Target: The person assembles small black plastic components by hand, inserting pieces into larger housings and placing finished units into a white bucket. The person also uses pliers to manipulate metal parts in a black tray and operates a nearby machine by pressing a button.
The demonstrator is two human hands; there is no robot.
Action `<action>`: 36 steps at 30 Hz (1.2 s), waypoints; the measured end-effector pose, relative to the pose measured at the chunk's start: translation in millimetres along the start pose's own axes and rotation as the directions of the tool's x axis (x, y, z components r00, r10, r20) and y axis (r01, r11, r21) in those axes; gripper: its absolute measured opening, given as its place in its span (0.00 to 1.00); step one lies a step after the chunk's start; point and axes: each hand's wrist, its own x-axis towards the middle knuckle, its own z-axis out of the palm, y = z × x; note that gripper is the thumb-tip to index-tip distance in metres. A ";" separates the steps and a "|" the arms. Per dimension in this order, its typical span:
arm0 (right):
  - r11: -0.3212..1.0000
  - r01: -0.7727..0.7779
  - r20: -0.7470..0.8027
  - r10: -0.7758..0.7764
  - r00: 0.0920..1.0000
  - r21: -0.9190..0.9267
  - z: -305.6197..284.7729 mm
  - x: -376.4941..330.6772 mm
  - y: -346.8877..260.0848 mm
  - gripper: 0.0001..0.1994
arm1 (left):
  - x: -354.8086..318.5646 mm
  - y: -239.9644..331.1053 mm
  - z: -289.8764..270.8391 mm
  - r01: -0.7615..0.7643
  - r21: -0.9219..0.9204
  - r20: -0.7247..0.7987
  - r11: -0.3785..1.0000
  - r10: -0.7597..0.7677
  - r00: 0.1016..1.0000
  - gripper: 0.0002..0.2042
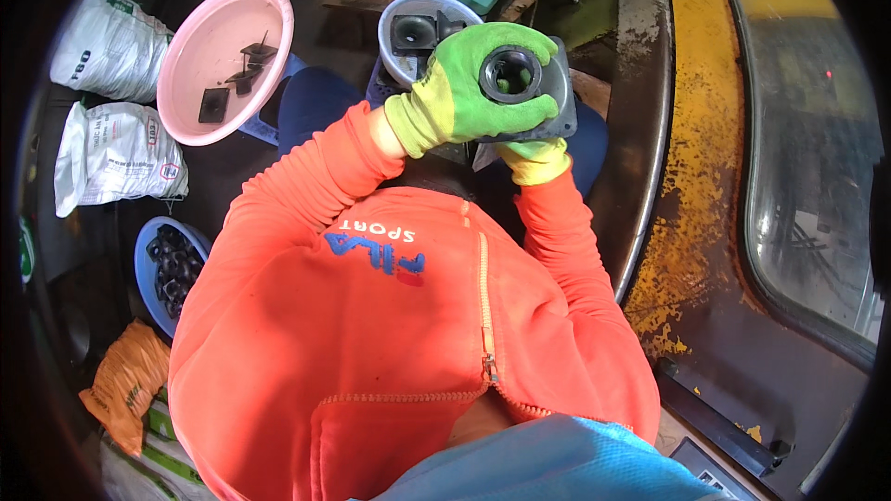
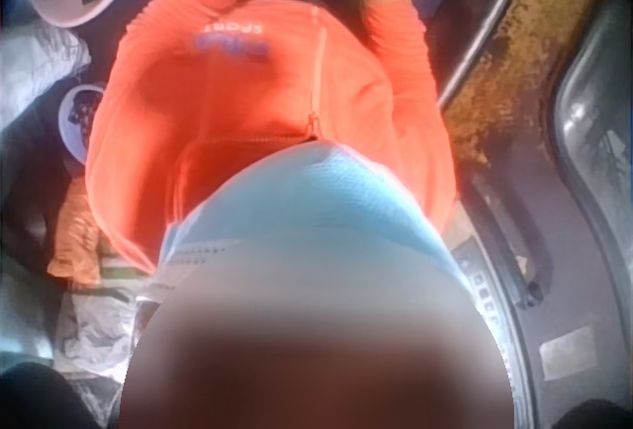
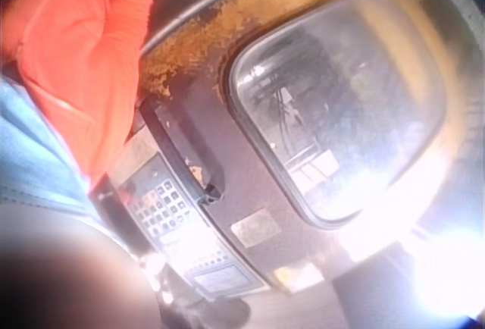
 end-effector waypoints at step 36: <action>0.912 0.259 0.280 -0.170 0.945 -0.318 4.5 -11.0 -31.2 0.28 | -7.9 12.8 -31.2 -0.015 -0.129 0.315 0.992 0.056 0.947 0.23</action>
